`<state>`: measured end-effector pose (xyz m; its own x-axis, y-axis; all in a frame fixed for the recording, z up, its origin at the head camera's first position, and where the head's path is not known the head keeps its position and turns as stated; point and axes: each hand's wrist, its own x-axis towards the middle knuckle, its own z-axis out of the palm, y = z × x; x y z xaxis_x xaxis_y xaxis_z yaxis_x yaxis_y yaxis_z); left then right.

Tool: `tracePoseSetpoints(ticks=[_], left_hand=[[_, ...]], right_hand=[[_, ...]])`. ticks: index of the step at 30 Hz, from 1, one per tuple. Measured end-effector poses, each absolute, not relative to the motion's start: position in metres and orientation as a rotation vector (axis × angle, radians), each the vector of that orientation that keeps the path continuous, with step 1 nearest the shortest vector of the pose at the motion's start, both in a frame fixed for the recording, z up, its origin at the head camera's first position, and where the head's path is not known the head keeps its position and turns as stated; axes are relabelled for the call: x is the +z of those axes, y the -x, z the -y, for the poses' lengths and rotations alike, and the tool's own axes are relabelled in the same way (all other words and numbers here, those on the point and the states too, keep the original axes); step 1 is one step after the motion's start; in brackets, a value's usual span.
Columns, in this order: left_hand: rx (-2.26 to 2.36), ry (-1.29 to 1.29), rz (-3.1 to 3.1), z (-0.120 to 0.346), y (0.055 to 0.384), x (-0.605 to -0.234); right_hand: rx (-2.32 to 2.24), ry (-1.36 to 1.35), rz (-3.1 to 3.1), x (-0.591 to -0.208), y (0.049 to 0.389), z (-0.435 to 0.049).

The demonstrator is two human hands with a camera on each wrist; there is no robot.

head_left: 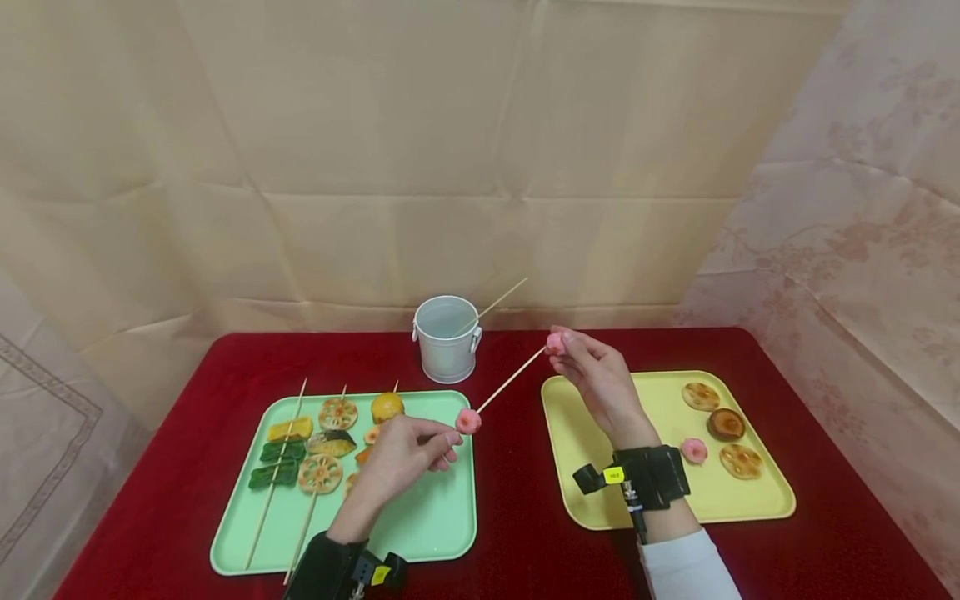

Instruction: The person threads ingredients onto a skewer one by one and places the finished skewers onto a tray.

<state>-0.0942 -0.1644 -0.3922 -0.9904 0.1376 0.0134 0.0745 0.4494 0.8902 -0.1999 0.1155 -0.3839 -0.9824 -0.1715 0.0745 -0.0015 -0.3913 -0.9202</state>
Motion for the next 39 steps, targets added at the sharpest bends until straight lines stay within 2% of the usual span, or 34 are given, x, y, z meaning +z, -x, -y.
tracePoseSetpoints(ticks=[12, 24, 39], left_hand=[[1.579, -0.206, -2.631, 0.165, 0.094, -0.393], [1.595, -0.203, -2.629, 0.164, 0.093, -0.392], [1.685, -0.164, -2.605, 0.159, 0.093, -0.390]], right_hand=[[-2.389, 0.337, -1.814, -0.381, 0.198, -0.113], [-2.291, 0.281, -1.907, -0.382, 0.193, -0.111], [-2.186, 0.385, -1.954, -0.387, 0.189, -0.092]])
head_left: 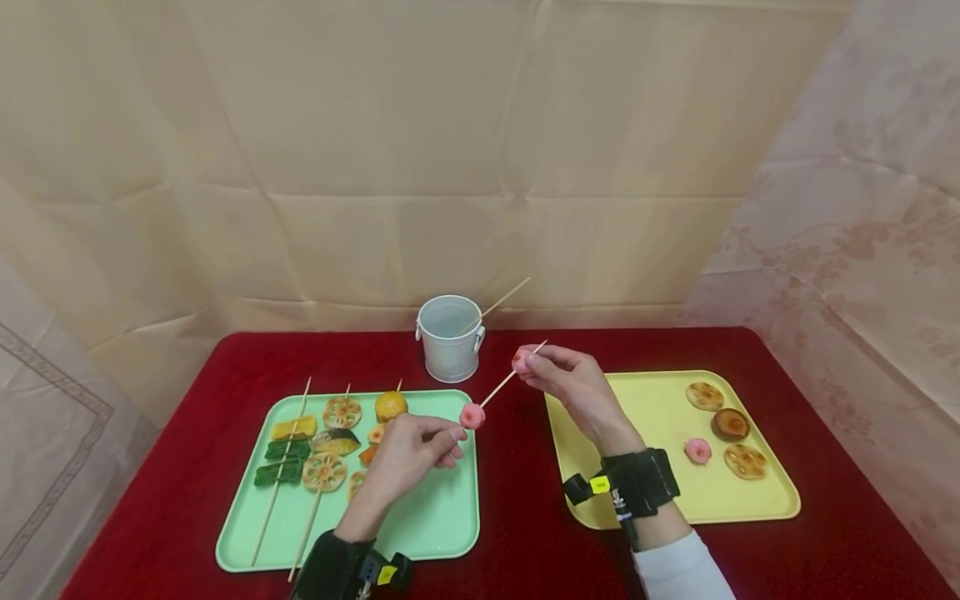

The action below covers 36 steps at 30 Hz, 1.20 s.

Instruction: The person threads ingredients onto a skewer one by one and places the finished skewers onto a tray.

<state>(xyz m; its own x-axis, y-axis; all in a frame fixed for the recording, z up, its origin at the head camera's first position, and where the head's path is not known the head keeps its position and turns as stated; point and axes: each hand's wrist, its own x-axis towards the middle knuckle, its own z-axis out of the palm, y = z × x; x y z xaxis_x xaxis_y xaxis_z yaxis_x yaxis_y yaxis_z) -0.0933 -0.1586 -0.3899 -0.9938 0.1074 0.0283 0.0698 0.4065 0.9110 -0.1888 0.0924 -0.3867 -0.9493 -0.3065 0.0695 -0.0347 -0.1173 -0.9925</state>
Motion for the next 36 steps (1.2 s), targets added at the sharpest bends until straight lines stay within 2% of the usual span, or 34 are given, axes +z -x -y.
tracePoseSetpoints(ticks=[36], left_hand=[[1.672, -0.135, -2.636, 0.156, 0.095, -0.393]], right_hand=[[-1.814, 0.475, -2.092, -0.393, 0.176, -0.065]])
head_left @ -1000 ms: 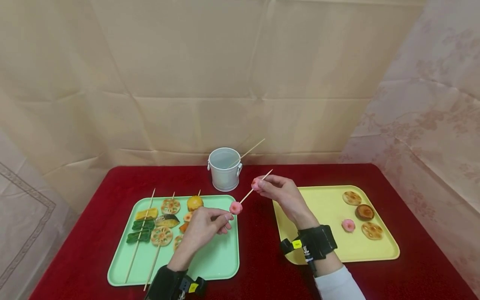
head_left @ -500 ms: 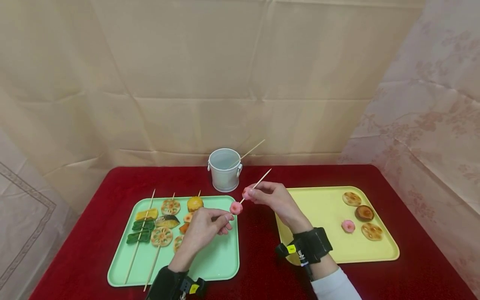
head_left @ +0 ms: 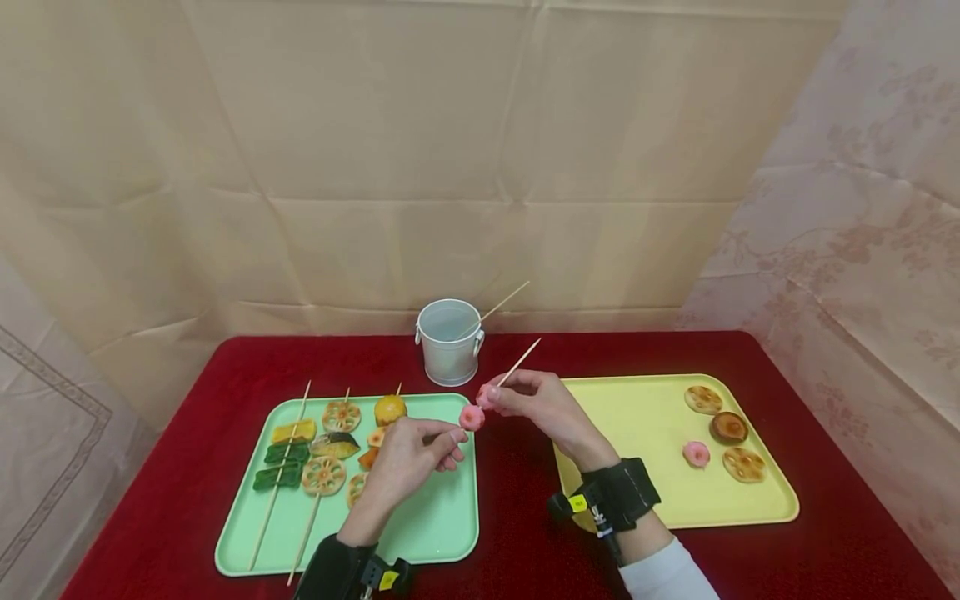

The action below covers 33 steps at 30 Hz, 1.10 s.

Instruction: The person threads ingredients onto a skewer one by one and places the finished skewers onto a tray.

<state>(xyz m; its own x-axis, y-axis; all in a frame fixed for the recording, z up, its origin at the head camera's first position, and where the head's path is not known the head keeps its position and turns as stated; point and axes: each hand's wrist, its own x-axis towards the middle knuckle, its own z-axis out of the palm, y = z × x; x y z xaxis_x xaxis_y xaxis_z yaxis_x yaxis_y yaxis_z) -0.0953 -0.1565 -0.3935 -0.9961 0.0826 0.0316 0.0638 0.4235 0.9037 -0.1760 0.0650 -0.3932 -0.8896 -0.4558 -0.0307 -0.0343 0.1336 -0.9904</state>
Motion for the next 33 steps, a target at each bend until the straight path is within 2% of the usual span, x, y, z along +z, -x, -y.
tracePoseSetpoints(ticks=[8, 20, 33], left_hand=[[1.699, -0.151, -2.650, 0.156, 0.094, -0.393], [1.741, -0.142, -2.627, 0.155, 0.094, -0.392], [1.734, -0.134, -2.644, 0.157, 0.094, -0.394]], right_hand=[[-1.882, 0.418, -2.148, -0.388, 0.178, -0.074], [-1.844, 0.348, -2.340, -0.377, 0.185, -0.132], [-1.353, 0.311, -2.712, -0.372, 0.170, -0.228]])
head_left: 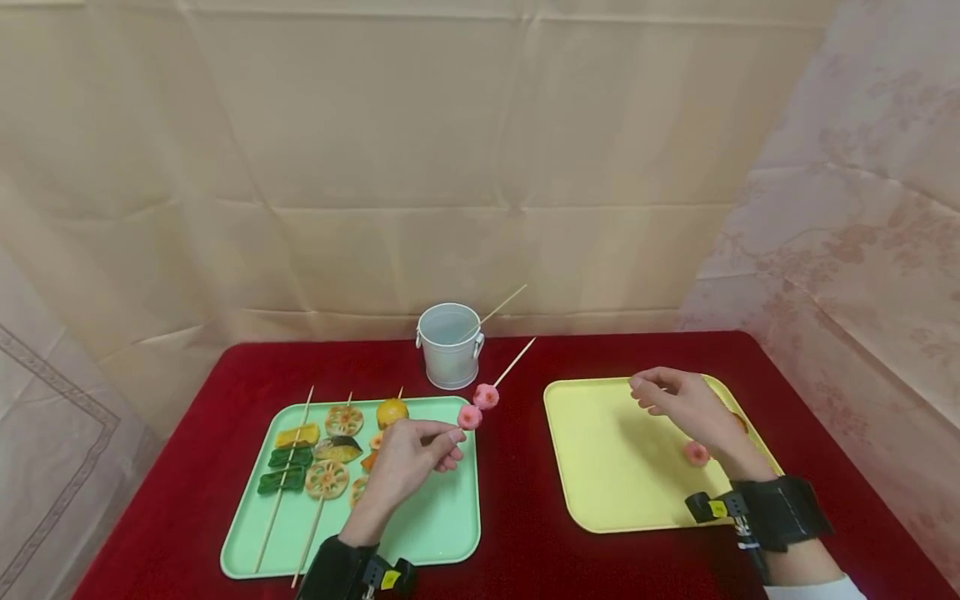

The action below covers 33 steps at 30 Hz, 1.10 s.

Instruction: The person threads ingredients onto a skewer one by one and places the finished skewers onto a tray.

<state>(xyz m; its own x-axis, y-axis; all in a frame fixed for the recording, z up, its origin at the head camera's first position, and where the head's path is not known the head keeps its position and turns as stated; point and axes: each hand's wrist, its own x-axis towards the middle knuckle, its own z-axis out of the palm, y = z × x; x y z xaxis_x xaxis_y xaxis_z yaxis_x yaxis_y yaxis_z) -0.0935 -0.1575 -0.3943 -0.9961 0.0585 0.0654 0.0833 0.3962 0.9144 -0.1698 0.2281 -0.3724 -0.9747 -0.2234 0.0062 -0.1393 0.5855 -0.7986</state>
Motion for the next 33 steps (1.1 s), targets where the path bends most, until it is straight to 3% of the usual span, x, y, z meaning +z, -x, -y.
tracePoseSetpoints(ticks=[5, 19, 33], left_hand=[[-1.715, 0.126, 2.613, 0.156, 0.093, -0.395], [-1.693, 0.087, 2.618, 0.156, 0.096, -0.395], [-1.740, 0.068, 2.587, 0.156, 0.094, -0.392]], right_hand=[[-1.243, 0.245, -2.738, -0.382, 0.161, -0.257], [-0.659, 0.410, -2.984, -0.395, 0.154, -0.292], [-0.648, 0.534, -2.991, -0.414, 0.149, -0.294]])
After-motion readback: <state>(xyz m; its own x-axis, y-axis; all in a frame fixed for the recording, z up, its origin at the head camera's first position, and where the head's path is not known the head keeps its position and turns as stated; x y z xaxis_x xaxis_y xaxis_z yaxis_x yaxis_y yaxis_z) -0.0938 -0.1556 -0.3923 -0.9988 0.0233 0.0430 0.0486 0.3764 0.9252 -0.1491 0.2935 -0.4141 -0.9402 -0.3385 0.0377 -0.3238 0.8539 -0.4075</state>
